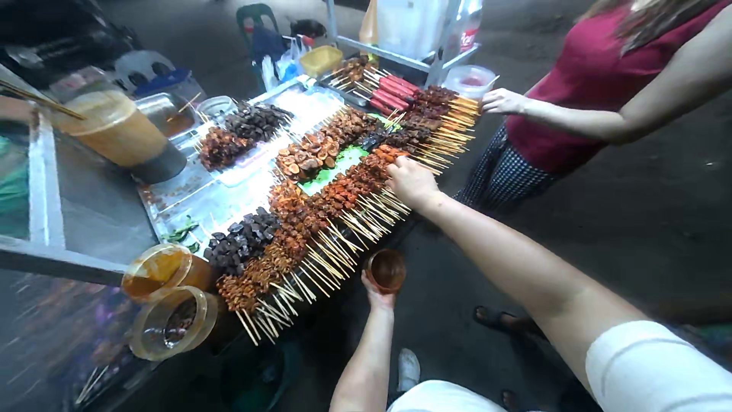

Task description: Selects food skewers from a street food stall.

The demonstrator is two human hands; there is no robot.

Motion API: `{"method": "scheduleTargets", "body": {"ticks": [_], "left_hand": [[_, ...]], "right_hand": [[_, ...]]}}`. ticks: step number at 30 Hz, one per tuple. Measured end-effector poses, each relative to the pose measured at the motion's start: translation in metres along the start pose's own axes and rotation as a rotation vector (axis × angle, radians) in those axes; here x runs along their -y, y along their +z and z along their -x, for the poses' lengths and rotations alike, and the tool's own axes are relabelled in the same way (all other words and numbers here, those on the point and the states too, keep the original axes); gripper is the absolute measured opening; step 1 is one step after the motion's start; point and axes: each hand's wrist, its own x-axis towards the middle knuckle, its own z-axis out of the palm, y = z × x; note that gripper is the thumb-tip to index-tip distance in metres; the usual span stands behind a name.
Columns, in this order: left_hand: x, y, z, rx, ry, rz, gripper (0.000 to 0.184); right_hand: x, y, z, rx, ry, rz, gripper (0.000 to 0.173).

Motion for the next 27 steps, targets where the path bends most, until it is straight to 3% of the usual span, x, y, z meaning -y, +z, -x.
{"method": "scheduleTargets", "body": {"ticks": [5, 12, 16, 18, 20, 24, 27], "left_hand": [[0.001, 0.002, -0.003, 0.014, -0.031, 0.039, 0.058], [-0.005, 0.004, 0.001, -0.01, -0.031, 0.055, 0.055], [-0.009, 0.001, 0.0, 0.026, -0.032, 0.063, 0.057], [-0.01, -0.002, -0.002, 0.06, -0.032, 0.062, 0.059], [-0.009, -0.008, -0.005, 0.082, -0.036, 0.069, 0.061], [-0.006, -0.014, -0.007, 0.119, -0.025, 0.085, 0.062], [-0.005, -0.012, -0.002, 0.099, -0.027, 0.088, 0.061]], "right_hand": [[0.009, 0.013, -0.006, 0.31, 0.092, 0.027, 0.027], [0.004, 0.011, -0.011, 0.232, 0.093, 0.004, 0.026], [-0.007, 0.01, -0.025, 0.049, 0.097, -0.079, 0.036], [-0.013, 0.006, -0.028, 0.101, 0.162, -0.064, 0.036], [-0.022, 0.006, -0.028, 0.16, 0.173, -0.045, 0.025], [-0.027, 0.007, -0.025, 0.133, 0.14, -0.091, 0.028], [-0.021, 0.012, -0.018, 0.232, 0.17, -0.018, 0.025]]}}
